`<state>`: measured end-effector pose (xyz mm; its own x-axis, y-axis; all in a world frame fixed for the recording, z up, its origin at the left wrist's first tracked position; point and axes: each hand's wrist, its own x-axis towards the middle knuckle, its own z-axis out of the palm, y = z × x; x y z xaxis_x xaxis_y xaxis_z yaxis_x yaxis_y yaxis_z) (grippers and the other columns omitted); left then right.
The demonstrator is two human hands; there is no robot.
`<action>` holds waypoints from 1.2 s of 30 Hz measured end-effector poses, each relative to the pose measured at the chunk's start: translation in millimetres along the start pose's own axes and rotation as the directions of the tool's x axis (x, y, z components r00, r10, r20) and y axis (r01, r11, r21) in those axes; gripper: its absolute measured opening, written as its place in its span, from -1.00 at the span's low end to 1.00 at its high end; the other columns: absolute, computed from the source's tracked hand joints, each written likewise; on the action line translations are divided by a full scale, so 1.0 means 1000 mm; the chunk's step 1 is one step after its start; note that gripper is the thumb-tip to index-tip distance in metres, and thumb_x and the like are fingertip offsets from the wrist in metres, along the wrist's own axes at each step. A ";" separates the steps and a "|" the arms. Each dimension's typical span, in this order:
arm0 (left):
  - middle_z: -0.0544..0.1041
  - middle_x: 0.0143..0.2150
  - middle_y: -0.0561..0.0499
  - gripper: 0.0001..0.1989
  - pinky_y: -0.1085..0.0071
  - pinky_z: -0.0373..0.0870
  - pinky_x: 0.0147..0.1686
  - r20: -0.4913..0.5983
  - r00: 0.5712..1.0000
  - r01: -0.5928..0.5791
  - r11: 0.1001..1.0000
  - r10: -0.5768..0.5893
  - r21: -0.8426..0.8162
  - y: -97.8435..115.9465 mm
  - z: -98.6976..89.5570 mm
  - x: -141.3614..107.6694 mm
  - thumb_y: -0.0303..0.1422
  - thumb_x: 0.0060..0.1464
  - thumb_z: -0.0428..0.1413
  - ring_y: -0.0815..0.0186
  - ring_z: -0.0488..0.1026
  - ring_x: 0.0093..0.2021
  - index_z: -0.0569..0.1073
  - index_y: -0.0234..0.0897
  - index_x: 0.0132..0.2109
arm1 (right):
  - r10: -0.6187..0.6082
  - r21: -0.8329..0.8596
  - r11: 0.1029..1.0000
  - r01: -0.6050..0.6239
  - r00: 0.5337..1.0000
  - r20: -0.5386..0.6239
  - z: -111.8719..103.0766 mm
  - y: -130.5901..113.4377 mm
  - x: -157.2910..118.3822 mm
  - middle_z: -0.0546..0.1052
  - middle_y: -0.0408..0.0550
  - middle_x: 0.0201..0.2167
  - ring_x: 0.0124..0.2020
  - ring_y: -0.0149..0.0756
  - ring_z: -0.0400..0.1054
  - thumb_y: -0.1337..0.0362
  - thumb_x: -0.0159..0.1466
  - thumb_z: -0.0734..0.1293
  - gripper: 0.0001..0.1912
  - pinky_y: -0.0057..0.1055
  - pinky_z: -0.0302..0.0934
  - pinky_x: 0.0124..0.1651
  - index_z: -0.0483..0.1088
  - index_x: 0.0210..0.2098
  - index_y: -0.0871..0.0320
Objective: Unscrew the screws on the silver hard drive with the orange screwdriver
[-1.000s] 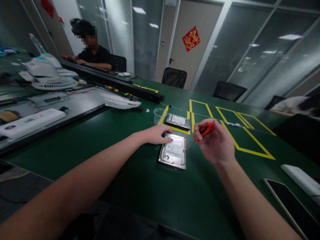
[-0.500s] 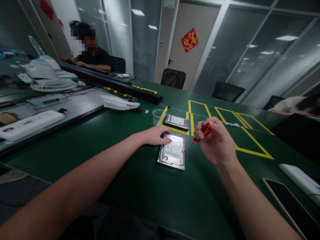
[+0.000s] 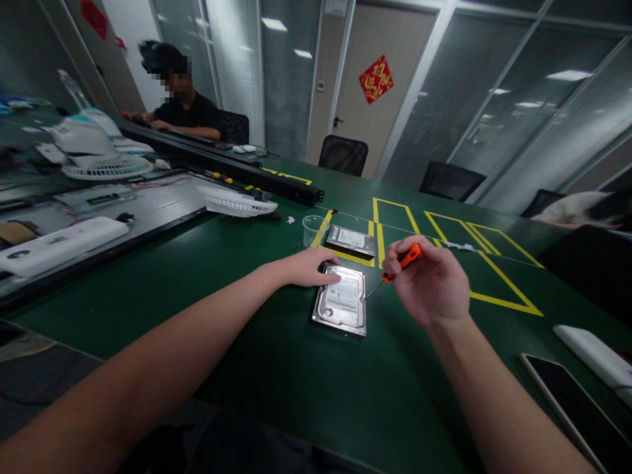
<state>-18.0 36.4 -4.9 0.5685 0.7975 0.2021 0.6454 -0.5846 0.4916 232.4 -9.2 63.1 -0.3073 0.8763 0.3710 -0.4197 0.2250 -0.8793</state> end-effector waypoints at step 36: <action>0.55 0.11 -0.16 -0.50 0.25 0.35 0.03 0.005 1.000 0.016 1.000 -0.017 0.017 0.003 0.000 0.001 -0.03 0.23 0.12 0.09 0.48 0.07 0.49 -0.27 0.15 | 0.018 -0.035 0.999 -0.016 0.998 0.065 0.009 0.007 -0.004 0.51 -0.07 -0.39 -0.44 -0.35 0.32 0.15 0.38 0.31 -0.81 -0.37 0.19 -0.35 0.51 -0.25 0.09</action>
<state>-15.4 34.9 -3.5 0.5605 0.8063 0.1893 0.6631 -0.5738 0.4808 223.1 -14.5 57.8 -0.3699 0.8506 0.3737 -0.3844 0.2261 -0.8951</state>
